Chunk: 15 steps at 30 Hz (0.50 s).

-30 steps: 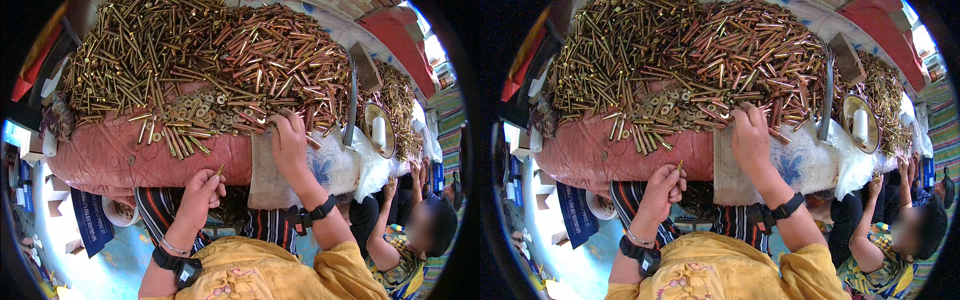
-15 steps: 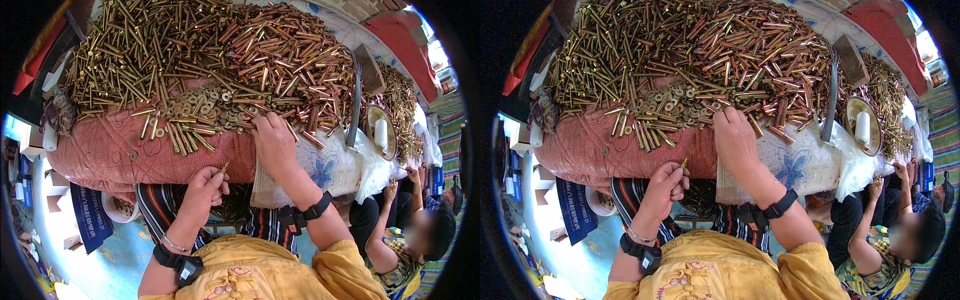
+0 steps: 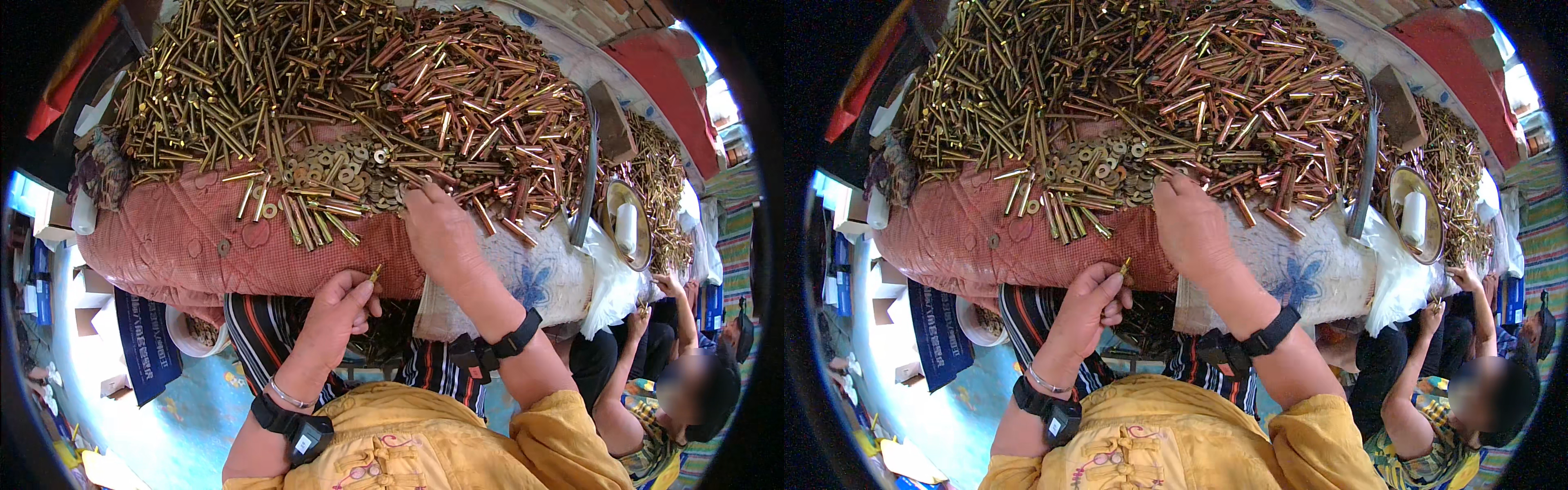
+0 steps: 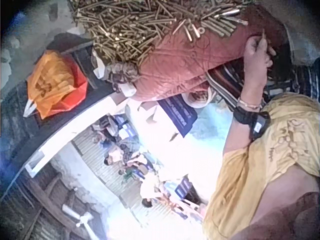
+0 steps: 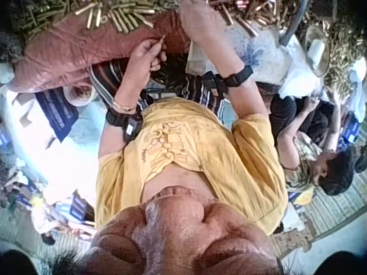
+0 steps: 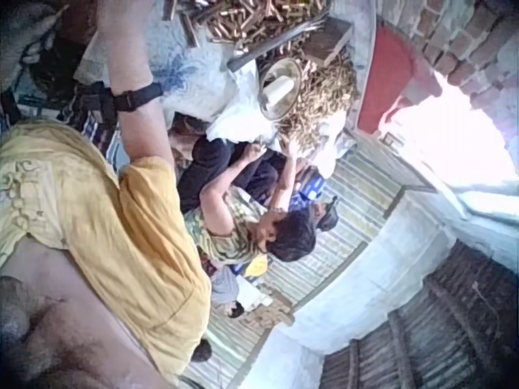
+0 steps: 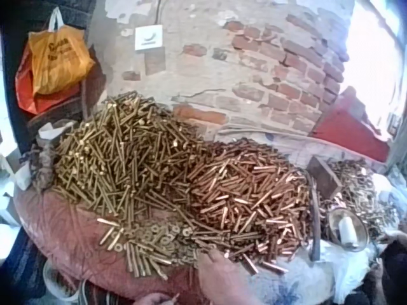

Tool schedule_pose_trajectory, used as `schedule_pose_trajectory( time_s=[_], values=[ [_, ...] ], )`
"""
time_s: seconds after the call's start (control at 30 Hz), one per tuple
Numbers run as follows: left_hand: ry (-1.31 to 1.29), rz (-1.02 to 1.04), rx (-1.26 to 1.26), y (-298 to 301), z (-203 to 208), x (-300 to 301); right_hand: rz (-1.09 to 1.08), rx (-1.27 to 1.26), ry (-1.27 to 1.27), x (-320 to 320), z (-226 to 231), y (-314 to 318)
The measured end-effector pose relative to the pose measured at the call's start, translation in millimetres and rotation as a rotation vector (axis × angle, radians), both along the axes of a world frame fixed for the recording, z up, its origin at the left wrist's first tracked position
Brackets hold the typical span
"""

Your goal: Assembling washers onto metal bolts for industrial use or packaging.

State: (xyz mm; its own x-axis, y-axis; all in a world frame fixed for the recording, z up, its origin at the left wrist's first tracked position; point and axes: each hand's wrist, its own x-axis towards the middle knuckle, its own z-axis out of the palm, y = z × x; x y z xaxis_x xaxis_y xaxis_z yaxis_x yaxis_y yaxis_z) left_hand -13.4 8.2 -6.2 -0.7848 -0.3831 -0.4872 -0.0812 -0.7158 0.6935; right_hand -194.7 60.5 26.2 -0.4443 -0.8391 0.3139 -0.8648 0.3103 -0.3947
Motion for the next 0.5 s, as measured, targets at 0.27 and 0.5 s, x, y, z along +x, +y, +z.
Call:
schedule_pose_trajectory(
  time_s=[0.27,0.5],
  values=[
    [0.031,-0.022,-0.005,-1,-1,1,-0.051,0.001,0.079,3,-13,-5],
    [0.022,-0.014,-0.016,0,-1,2,0.014,-0.264,-0.347,8,-5,15]
  ],
)
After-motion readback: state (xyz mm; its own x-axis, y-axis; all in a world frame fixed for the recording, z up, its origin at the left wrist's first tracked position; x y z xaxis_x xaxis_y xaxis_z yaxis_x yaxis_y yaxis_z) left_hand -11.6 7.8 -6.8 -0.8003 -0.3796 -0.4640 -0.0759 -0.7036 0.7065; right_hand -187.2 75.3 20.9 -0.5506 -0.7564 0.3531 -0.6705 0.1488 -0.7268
